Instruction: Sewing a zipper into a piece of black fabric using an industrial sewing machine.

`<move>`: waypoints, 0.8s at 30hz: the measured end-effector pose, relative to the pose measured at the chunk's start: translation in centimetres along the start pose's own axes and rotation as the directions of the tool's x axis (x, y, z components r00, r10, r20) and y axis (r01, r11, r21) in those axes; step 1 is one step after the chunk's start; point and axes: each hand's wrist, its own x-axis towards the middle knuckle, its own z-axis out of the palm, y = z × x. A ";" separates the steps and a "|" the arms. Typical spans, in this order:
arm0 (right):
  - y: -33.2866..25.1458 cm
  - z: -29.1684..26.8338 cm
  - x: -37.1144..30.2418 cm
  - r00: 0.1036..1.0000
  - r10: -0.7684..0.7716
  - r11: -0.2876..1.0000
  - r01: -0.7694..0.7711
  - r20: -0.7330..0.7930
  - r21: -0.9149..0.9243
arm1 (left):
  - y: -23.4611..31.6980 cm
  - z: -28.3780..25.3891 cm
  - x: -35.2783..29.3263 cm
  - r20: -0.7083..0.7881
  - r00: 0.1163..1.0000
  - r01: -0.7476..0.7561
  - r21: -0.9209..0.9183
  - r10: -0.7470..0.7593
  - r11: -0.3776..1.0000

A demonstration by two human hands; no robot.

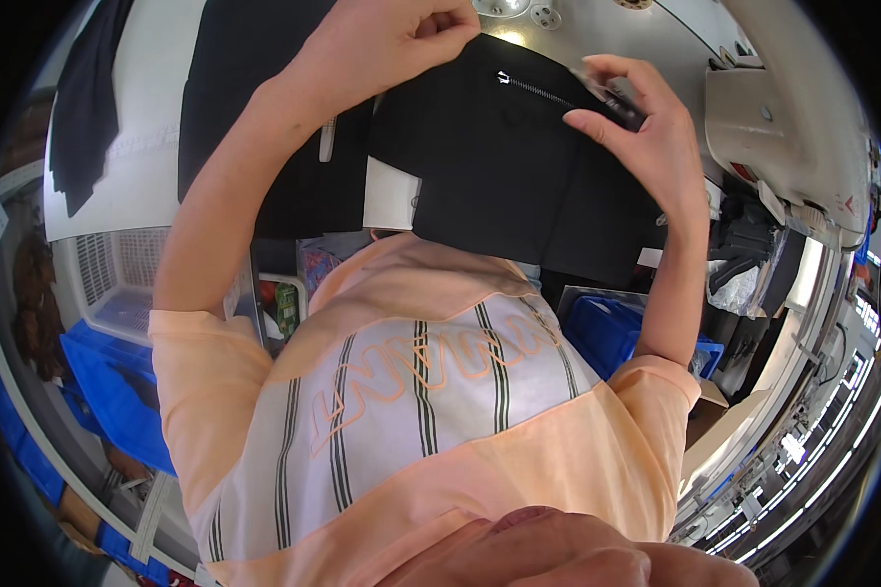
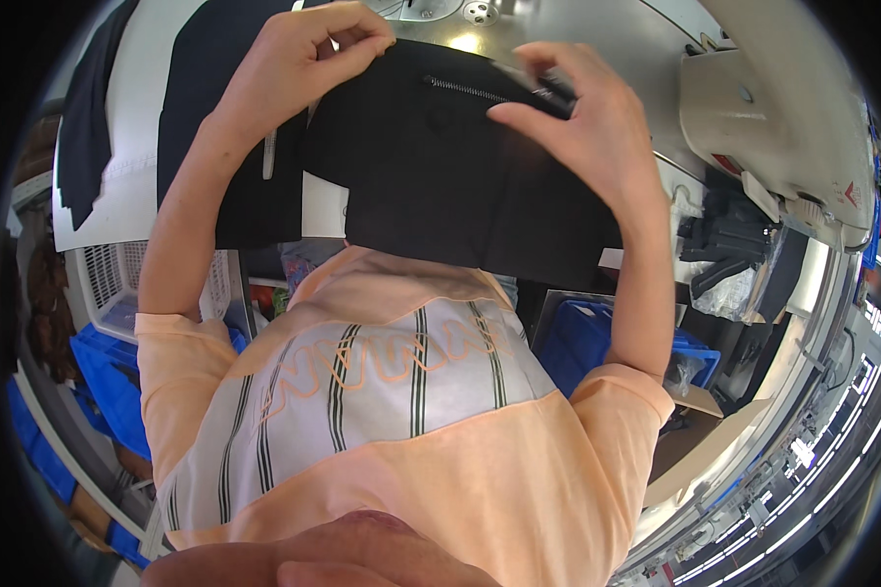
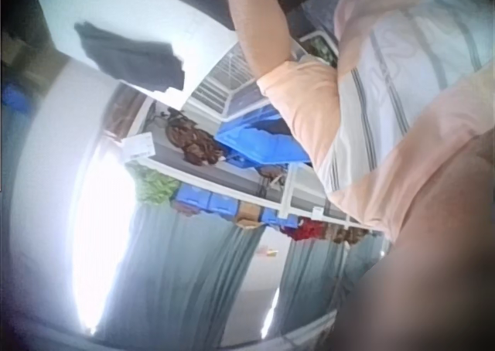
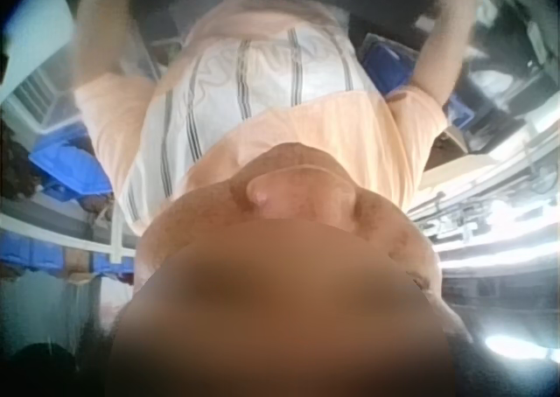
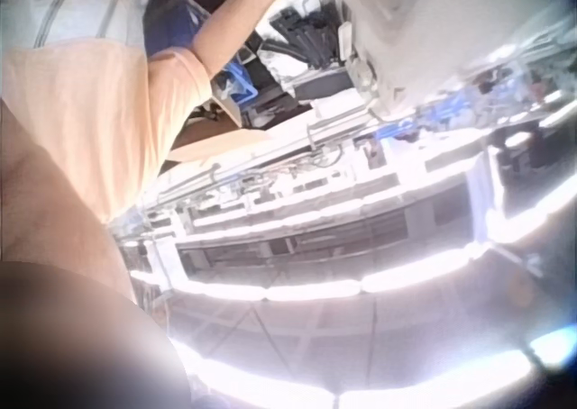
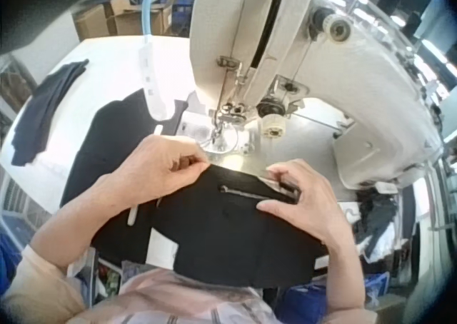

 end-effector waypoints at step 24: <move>-4.9 0.8 -5.7 0.987 0.109 0.931 -0.143 0.118 0.335 | 3.9 2.9 -8.3 -0.245 0.760 -0.530 0.304 0.602 0.792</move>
